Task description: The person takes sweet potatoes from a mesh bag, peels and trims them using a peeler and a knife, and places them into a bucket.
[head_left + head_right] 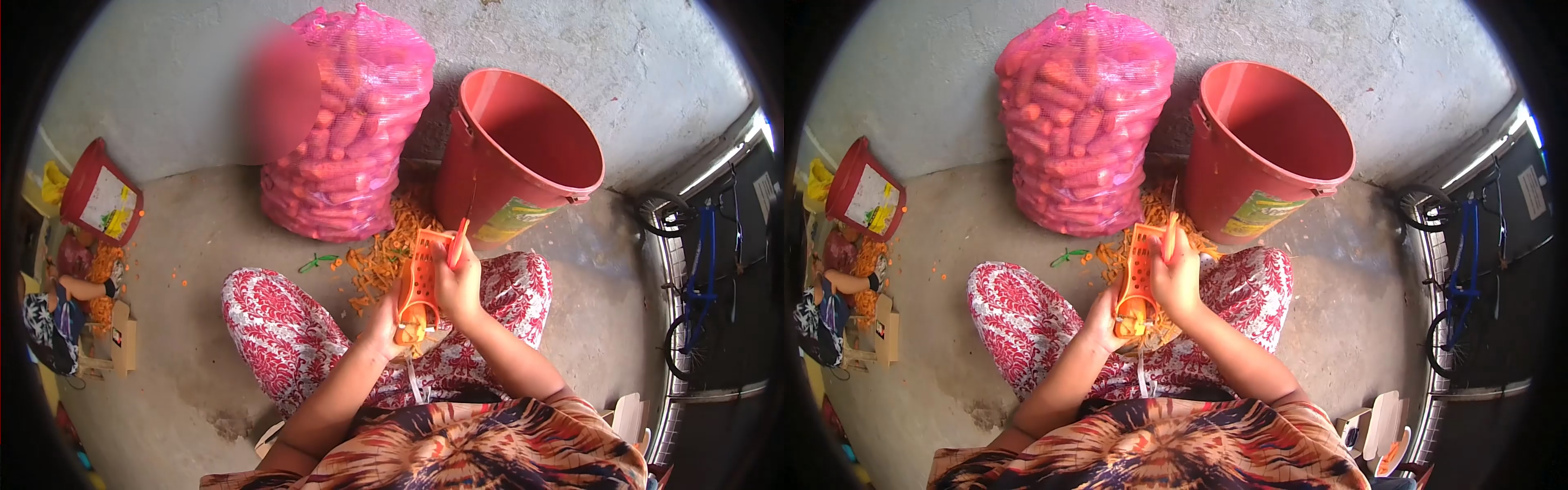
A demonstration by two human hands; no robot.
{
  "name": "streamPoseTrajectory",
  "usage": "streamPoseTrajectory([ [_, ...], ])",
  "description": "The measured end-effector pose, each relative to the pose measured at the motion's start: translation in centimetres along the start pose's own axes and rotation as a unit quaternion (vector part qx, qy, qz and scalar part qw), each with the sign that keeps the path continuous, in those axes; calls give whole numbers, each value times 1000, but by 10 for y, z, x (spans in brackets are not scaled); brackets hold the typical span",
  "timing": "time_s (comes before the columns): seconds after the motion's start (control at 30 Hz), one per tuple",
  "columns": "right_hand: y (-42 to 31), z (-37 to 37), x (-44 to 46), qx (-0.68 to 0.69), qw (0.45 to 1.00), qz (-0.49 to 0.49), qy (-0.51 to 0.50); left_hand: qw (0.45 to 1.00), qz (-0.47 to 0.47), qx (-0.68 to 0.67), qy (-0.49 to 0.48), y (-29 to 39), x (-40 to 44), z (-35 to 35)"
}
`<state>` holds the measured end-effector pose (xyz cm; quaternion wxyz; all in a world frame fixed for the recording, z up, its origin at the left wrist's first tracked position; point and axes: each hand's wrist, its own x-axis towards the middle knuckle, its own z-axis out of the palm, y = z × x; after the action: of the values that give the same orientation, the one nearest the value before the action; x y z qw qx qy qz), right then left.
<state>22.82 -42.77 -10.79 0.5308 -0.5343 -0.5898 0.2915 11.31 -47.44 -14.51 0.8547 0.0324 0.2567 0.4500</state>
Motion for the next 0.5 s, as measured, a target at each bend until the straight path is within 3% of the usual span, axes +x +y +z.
streamPoseTrajectory([
  [0.07, 14, 1, 13, -1, 999, -35, 40, 998, -22, 27, -43, 1, 4, -14],
  [0.1, 22, -2, 33, 5, 996, -17, 93, 995, -29, 68, 68, -1, -15, 27],
  [0.13, 32, -9, 54, 10, 989, 2, 147, 995, -90, 42, -11, -12, -17, 6],
  [0.2, 53, -23, 79, -83, 983, 6, 165, 991, -112, 32, -73, -23, -30, 11],
  [0.3, 62, -27, 87, -115, 982, 0, 153, 995, -80, -12, -60, -21, -25, 2],
  [0.4, 47, -21, 77, -65, 992, 18, 105, 998, -51, -14, 15, -7, -17, 1],
  [0.5, 29, -16, 63, 53, 995, 61, 61, 999, -38, 23, 12, 2, -14, 3],
])
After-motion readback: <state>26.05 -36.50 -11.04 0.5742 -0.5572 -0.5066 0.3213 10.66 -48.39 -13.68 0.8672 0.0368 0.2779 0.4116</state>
